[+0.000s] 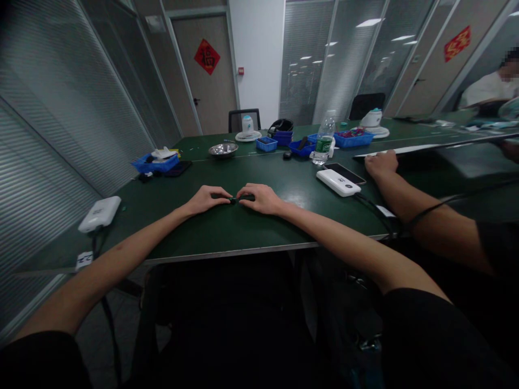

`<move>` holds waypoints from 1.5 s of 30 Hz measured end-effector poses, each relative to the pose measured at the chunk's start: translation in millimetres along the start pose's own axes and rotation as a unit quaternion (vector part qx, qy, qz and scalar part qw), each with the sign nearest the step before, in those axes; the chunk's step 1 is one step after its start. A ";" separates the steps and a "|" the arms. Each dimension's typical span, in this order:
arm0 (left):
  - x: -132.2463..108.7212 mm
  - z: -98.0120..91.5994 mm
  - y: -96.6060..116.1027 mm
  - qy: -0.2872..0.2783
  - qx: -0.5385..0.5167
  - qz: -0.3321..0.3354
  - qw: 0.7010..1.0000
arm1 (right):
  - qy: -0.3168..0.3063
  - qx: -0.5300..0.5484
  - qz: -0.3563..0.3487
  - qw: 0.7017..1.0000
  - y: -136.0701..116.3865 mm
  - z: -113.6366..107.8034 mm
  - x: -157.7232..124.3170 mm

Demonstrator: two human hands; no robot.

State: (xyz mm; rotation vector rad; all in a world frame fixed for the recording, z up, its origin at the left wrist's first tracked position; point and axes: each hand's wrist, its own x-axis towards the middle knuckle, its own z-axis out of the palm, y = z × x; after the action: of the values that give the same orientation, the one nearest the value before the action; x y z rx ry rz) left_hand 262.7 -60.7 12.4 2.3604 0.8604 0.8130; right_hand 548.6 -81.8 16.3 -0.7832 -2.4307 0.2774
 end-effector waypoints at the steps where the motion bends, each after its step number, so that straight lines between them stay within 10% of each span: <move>1: 0.0 0.7 -0.2 0.001 -0.001 0.003 1.000 | -0.005 -0.010 -0.006 1.000 -0.4 0.2 -0.4; 25: 5.3 8.6 7.6 -0.021 0.020 -0.010 1.000 | 0.046 0.010 0.018 0.999 2.7 6.6 3.8; 45: 6.7 12.8 1.8 -0.072 0.152 0.066 0.984 | 0.042 -0.102 0.225 0.968 2.6 -1.9 4.9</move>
State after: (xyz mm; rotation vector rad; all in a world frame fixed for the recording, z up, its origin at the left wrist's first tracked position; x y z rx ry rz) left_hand 276.2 -60.4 6.9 2.7298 0.8236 0.5839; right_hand 547.6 -76.7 19.2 -1.4109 -2.2003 0.1596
